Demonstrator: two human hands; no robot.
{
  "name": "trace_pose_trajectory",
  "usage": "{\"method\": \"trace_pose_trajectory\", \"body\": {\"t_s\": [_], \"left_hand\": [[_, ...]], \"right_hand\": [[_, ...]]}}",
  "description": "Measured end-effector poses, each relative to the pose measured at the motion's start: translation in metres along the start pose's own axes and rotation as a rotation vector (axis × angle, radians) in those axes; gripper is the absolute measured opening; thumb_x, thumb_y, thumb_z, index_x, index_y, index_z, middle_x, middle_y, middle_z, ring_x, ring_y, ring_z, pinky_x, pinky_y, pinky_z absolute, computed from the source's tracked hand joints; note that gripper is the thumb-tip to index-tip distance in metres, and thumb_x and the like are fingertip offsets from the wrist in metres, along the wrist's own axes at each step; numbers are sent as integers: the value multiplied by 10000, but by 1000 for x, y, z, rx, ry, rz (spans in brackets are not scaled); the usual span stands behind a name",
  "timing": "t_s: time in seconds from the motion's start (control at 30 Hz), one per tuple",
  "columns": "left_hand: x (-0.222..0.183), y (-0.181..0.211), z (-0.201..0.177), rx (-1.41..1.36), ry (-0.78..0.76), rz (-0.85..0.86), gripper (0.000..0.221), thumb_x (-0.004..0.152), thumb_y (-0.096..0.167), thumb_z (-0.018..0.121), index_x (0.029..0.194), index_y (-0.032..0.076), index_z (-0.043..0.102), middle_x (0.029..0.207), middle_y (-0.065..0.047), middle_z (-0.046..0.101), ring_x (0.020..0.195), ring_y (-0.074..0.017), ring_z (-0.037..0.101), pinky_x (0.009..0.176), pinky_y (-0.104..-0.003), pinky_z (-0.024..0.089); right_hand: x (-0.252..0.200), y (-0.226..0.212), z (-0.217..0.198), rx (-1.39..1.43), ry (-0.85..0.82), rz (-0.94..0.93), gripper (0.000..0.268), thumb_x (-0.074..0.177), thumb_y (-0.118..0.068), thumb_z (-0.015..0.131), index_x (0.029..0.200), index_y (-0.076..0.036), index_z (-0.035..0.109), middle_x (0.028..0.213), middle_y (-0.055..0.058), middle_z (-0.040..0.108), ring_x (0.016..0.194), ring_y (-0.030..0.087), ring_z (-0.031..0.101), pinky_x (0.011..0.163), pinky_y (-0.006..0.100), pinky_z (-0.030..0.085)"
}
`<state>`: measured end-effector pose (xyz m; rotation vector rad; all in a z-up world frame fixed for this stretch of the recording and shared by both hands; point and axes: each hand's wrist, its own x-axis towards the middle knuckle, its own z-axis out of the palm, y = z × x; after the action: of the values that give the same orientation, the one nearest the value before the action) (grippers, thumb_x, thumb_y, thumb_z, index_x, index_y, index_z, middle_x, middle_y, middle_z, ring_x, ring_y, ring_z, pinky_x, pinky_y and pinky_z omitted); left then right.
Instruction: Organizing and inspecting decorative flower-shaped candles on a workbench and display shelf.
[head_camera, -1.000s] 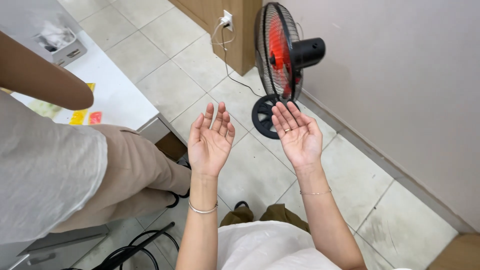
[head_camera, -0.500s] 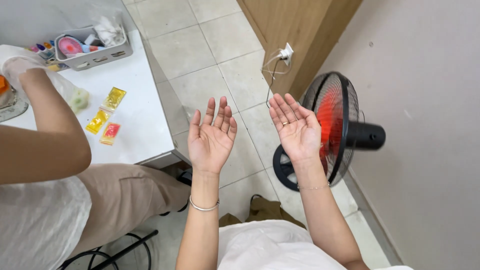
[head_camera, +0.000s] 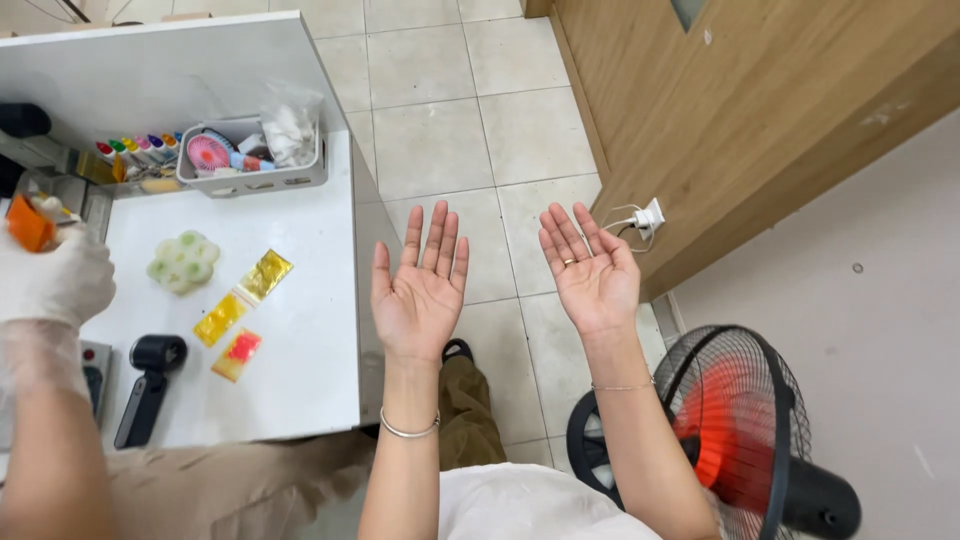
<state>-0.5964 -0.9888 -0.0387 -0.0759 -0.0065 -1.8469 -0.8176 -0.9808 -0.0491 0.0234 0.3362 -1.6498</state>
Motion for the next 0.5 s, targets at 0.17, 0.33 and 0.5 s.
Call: {"method": "trace_pose_trajectory", "body": {"t_s": [0.17, 0.33, 0.5], "left_hand": [[117, 31, 0, 33, -2, 19, 552, 1081, 442, 409, 1500, 83, 442, 1593, -157, 435, 1494, -265, 395, 1230, -468, 346], [236, 57, 8, 51, -33, 26, 580, 1068, 470, 422, 1497, 81, 444, 1586, -157, 436, 1488, -259, 389, 1231, -465, 328], [327, 69, -6, -121, 4, 28, 614, 1060, 472, 448, 1513, 58, 431, 1595, -168, 420, 1500, -280, 375, 1249, -456, 305]], "right_hand": [[107, 12, 37, -22, 3, 5, 462, 1003, -169, 392, 1390, 57, 504, 1478, 278, 526, 1405, 414, 490, 1200, 524, 403], [222, 17, 65, 23, -45, -8, 471, 1019, -179, 372, 1408, 60, 489, 1488, 250, 534, 1415, 396, 487, 1211, 527, 388], [312, 16, 81, 71, 39, 4, 482, 1032, -169, 354, 1414, 81, 507, 1492, 255, 551, 1426, 397, 496, 1216, 522, 394]]}}
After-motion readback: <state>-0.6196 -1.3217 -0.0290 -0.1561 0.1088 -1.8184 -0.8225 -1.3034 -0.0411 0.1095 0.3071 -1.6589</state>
